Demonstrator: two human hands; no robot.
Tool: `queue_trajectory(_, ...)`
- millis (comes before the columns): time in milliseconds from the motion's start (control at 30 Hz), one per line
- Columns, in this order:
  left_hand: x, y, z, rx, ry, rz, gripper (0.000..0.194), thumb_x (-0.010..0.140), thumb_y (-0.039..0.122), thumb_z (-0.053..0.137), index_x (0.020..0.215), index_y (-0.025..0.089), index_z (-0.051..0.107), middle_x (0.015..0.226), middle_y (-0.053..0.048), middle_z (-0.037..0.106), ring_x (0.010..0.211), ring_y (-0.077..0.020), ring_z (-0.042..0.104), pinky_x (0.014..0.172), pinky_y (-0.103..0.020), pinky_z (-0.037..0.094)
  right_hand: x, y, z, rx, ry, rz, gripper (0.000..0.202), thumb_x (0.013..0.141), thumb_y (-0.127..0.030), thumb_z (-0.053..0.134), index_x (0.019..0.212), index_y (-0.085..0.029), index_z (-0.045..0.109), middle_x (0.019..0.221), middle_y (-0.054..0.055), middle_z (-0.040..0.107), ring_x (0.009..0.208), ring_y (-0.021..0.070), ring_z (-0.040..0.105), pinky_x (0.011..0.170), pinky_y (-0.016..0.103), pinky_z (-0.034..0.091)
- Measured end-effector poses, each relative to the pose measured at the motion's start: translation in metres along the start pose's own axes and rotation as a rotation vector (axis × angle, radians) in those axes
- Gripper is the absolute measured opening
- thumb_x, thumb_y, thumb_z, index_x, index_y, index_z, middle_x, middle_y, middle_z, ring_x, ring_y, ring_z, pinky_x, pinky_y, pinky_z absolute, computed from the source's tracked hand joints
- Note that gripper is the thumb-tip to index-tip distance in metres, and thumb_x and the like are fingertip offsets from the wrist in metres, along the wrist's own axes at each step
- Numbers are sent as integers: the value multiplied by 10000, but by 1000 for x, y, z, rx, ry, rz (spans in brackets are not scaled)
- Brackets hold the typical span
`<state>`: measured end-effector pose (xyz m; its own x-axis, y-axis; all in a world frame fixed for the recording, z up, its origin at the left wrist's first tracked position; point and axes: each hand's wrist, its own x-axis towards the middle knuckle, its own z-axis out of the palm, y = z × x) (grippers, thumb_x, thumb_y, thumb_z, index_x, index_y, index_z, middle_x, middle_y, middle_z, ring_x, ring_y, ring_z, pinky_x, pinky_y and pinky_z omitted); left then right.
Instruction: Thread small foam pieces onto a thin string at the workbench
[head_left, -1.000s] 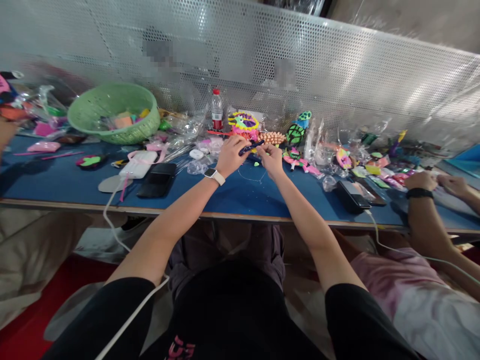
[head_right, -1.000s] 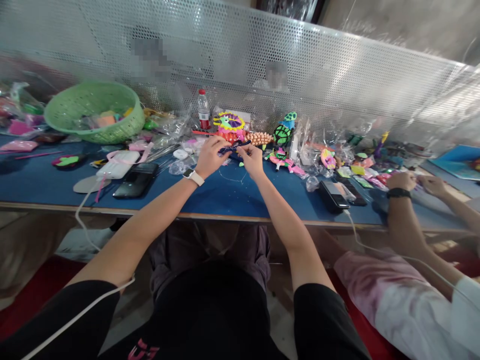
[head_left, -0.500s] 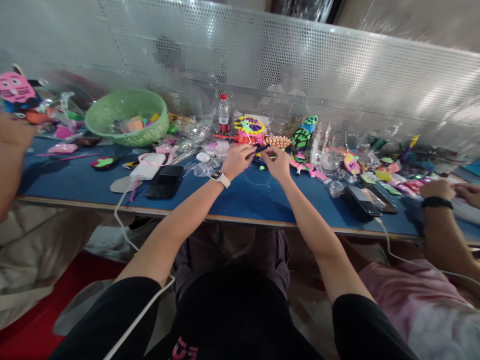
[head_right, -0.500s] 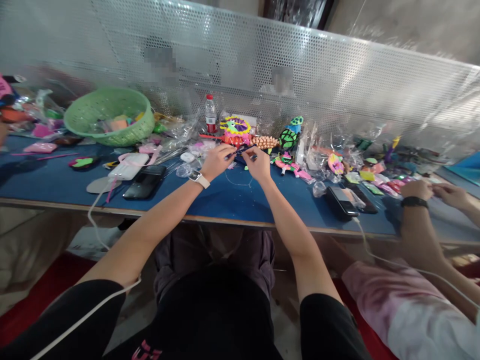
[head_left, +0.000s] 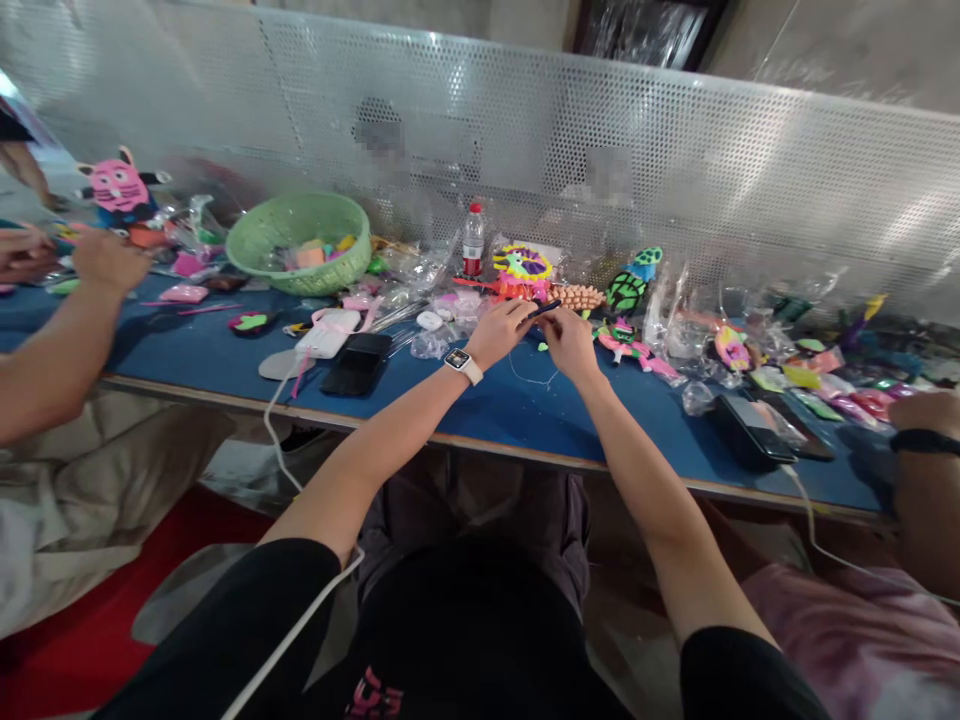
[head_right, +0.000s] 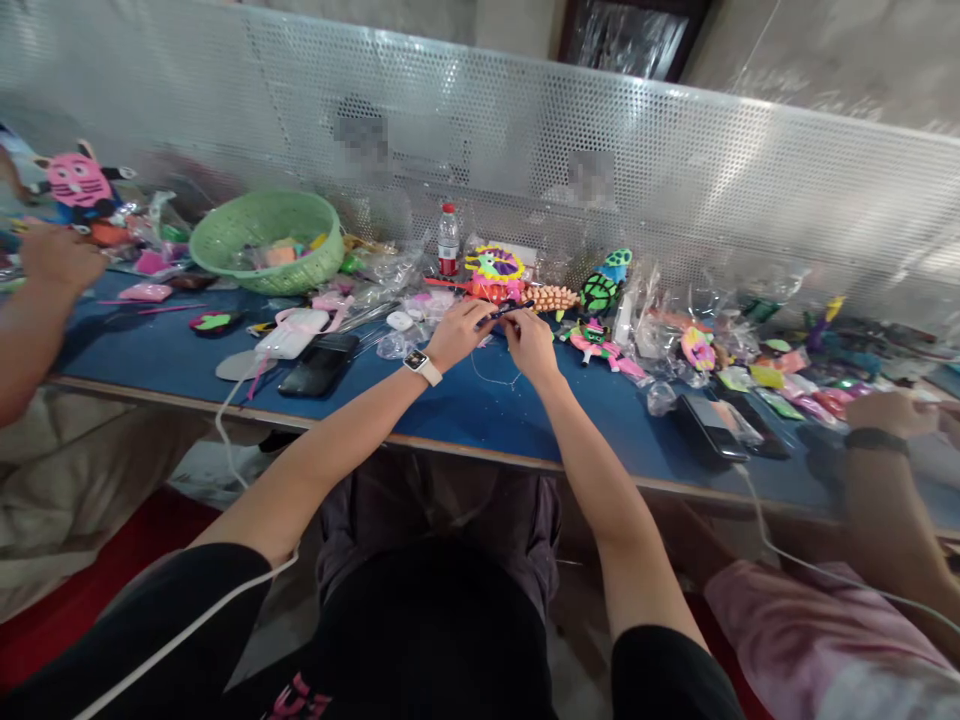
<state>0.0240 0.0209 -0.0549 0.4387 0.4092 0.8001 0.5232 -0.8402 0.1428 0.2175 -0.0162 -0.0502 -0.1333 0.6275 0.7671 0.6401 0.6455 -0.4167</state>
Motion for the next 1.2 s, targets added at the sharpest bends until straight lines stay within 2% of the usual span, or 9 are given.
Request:
queue_trajectory(167, 0, 0, -4, -22, 19, -26, 227, 1111, 237, 642, 1322, 217, 723, 1277, -130, 793, 1191, -267, 770, 1057, -451, 632, 1, -5, 2, 60, 45, 73, 176, 1017, -321, 652, 877, -246, 727, 860, 54, 747, 738, 206, 626, 769, 377, 523)
queue_trajectory(300, 0, -3, -5, -21, 34, 56, 221, 1141, 248, 591, 1276, 214, 762, 1303, -125, 801, 1256, -255, 760, 1117, -484, 621, 1, -6, 1, 98, 29, 98, 200, 1028, -367, 650, 876, -251, 709, 827, 34, 714, 718, 196, 590, 746, 371, 509)
queue_trajectory(600, 3, -2, -3, -103, 12, 60, 206, 1136, 283, 621, 1220, 192, 786, 1246, -128, 815, 1197, -248, 758, 1087, -473, 601, -1, -4, -7, 56, -3, 13, 180, 1036, -311, 637, 876, -243, 686, 843, 41, 666, 751, 200, 580, 763, 371, 510)
queue_trajectory(900, 13, 3, -9, -343, -12, -138, 185, 1079, 354, 719, 1003, 207, 802, 1061, -87, 801, 1049, -242, 733, 991, -424, 575, 0, 3, -8, -19, 5, -144, 160, 1087, -244, 575, 983, -223, 695, 914, 51, 672, 766, 177, 603, 751, 332, 513)
queue_trajectory(1100, 16, 0, -6, -791, -174, -417, 259, 991, 429, 794, 896, 188, 774, 900, -65, 777, 855, -192, 721, 819, -346, 580, 1, 1, -12, -18, -14, -174, 169, 1087, -254, 574, 973, -224, 695, 923, 51, 670, 764, 174, 591, 749, 336, 508)
queue_trajectory(1200, 16, 3, -7, -912, -167, -436, 265, 965, 434, 815, 901, 184, 754, 897, -66, 773, 856, -183, 738, 843, -349, 591, 2, 0, -10, -5, 9, -144, 183, 1090, -273, 564, 963, -222, 687, 897, 42, 659, 753, 172, 568, 745, 340, 502)
